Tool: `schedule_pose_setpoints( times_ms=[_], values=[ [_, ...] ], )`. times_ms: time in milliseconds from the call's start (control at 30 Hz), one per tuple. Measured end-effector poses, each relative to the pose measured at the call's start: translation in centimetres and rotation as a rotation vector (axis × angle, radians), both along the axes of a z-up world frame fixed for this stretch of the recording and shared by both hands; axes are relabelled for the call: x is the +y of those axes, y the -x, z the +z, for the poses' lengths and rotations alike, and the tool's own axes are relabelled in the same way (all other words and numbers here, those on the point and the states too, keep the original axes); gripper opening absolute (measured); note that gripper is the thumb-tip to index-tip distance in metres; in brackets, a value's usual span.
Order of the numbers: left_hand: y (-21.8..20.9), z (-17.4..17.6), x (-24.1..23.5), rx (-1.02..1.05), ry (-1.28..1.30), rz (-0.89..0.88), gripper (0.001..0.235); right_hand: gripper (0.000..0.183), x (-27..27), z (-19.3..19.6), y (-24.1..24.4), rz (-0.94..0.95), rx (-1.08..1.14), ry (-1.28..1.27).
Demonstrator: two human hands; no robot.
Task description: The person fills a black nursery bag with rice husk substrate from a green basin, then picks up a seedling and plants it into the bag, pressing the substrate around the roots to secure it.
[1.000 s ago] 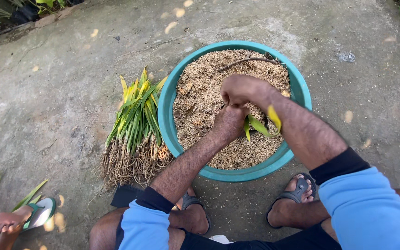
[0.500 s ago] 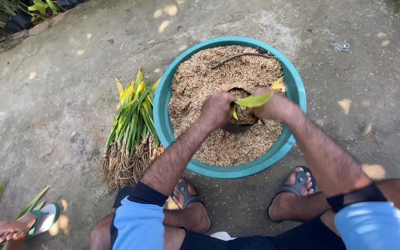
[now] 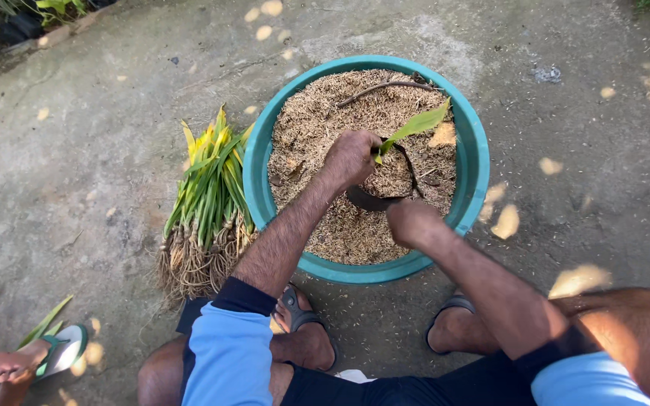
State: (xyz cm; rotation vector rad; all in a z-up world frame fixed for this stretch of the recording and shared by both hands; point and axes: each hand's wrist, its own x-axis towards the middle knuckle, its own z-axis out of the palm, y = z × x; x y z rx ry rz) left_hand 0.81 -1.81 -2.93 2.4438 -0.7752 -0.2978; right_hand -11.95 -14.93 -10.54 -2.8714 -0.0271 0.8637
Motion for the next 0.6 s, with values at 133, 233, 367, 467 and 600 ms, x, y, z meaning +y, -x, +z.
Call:
schedule_pose_setpoints(
  times_ms=[133,233,367,467,600],
  values=[
    [0.0,0.5,0.1,0.004,-0.002,0.015,0.024,0.048,2.0,-2.2,0.2,0.162,0.032,-0.059],
    [0.4,1.7,0.6,0.009,0.045,-0.025,0.024,0.054,5.0,-1.6,1.1,0.093,0.167,-0.111],
    [0.5,2.8,1.3,0.066,0.104,0.006,0.021,0.034,2.0,-12.5,-0.8,0.167,0.133,0.056],
    [0.8,1.9,1.3,0.083,0.131,0.01,0.016,0.025,0.2,-10.4,-0.4,0.084,0.101,0.066],
    [1.3,1.1,1.0,0.018,0.133,0.033,0.018,0.031,-4.7,-12.6,-1.0,-0.027,-0.063,-0.118]
  ],
)
